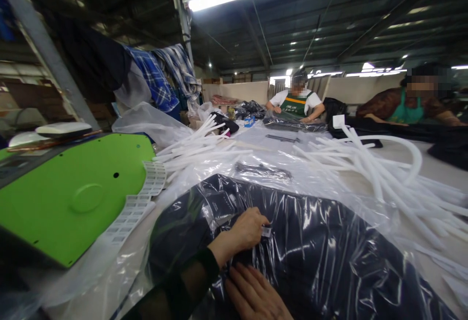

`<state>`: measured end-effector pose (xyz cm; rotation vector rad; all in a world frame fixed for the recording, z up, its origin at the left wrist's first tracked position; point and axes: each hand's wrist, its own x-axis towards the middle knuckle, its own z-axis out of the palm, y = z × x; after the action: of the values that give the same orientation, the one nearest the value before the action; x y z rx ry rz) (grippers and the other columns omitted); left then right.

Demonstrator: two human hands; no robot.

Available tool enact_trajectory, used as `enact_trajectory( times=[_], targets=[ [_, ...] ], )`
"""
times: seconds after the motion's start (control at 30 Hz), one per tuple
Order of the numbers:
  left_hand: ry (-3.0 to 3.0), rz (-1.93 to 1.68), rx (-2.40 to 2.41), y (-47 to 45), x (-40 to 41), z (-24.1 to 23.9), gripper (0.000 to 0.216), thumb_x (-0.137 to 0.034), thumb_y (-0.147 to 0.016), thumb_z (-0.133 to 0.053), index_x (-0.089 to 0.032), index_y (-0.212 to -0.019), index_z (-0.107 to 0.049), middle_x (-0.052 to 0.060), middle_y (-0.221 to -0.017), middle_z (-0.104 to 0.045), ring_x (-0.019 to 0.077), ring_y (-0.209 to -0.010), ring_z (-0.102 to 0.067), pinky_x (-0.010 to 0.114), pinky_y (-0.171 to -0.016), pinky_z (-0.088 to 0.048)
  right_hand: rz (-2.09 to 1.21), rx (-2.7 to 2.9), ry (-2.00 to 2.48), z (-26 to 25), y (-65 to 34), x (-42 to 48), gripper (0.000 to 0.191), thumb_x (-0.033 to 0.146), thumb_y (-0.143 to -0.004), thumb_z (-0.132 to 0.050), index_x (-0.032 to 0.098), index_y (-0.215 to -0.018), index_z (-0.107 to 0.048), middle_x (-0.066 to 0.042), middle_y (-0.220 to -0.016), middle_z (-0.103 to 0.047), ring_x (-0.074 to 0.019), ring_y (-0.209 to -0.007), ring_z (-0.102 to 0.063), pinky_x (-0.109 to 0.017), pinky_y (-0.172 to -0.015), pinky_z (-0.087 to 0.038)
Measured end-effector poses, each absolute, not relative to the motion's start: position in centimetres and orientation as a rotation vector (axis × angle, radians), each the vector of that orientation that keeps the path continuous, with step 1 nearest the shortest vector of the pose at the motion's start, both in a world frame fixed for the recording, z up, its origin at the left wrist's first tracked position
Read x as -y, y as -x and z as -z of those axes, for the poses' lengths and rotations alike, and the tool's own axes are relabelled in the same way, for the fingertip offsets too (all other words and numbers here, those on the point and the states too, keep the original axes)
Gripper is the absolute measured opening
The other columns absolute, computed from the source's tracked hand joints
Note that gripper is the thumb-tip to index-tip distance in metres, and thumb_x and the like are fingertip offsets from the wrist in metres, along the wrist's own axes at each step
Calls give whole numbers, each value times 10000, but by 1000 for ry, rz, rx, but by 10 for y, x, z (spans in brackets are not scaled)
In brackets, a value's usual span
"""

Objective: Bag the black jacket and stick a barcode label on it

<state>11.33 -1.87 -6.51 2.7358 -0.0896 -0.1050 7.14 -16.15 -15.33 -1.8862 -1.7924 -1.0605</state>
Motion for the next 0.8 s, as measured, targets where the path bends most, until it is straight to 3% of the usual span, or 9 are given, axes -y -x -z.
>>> enact_trajectory(
  times=[0.5, 0.7, 0.8],
  targets=[
    [-2724, 229, 141, -131, 20, 68, 228, -36, -715, -511, -173, -852, -633, 35, -966, -585, 151, -908, -554, 237, -828, -441, 1048, 1854, 1935, 146, -71, 164, 334, 244, -964, -345, 212, -1215, -563, 17, -1231, -579, -160, -1186, -485, -282, -967, -454],
    [-2735, 252, 169, -134, 20, 67, 191, -46, -717, -492, -171, -825, -588, 35, -949, -576, 150, -873, -546, 241, -796, -442, 1072, 1655, 1840, 154, -69, 155, 289, 252, -951, -389, 222, -1089, -642, 35, -1154, -625, -138, -1164, -500, -306, -1110, -247],
    [-2740, 274, 220, -134, 19, 65, 149, -68, -725, -503, -175, -806, -568, 25, -926, -559, 144, -846, -541, 235, -770, -442, 1073, 1642, 1835, 154, -68, 154, 298, 252, -953, -378, 221, -1084, -644, 34, -1151, -626, -135, -1146, -513, -302, -1110, -242]
  ],
)
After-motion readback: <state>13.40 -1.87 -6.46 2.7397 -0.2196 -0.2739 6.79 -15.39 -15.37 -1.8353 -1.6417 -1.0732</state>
